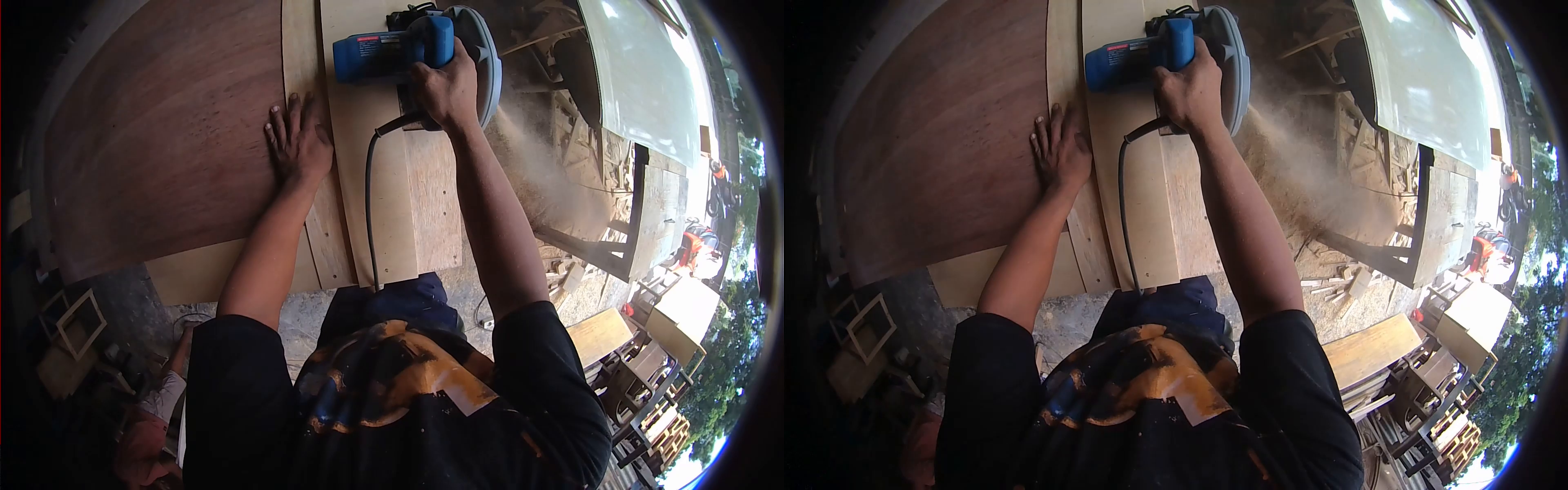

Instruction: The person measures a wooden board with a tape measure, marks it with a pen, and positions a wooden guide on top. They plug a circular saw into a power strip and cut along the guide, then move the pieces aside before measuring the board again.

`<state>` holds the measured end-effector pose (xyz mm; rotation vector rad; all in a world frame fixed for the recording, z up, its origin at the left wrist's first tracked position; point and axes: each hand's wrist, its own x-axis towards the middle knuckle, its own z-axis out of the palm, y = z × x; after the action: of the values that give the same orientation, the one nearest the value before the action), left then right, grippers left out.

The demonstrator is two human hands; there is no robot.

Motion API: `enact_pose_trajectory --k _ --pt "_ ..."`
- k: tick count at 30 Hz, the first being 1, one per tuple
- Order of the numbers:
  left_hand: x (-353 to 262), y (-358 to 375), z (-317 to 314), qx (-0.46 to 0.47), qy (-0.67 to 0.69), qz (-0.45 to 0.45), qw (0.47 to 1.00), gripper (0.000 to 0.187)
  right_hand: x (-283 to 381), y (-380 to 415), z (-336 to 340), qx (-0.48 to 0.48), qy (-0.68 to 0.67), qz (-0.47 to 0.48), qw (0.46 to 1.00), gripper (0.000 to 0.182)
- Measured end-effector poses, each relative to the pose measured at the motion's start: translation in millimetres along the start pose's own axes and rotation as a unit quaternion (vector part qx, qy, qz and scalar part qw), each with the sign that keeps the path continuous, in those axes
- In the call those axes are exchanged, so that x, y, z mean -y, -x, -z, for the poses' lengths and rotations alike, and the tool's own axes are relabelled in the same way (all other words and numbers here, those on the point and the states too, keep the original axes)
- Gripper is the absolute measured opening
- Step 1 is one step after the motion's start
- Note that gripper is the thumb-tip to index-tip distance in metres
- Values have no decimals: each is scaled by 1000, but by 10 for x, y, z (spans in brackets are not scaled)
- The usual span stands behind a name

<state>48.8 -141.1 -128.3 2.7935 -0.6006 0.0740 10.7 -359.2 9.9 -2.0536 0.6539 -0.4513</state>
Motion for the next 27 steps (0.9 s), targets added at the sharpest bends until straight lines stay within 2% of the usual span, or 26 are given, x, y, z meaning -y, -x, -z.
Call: enact_pose_trajectory --k 15,17,27 --pt "-19 -5 21 0 -4 8 1000 56 -57 -249 -67 5 1 2 1000 48" --pt "-36 -18 57 25 -12 10 1000 54 -87 -298 -85 4 0 2 1000 48" --pt "-31 1 53 8 -14 7 1000 54 -47 -441 -117 3 0 8 1000 50"
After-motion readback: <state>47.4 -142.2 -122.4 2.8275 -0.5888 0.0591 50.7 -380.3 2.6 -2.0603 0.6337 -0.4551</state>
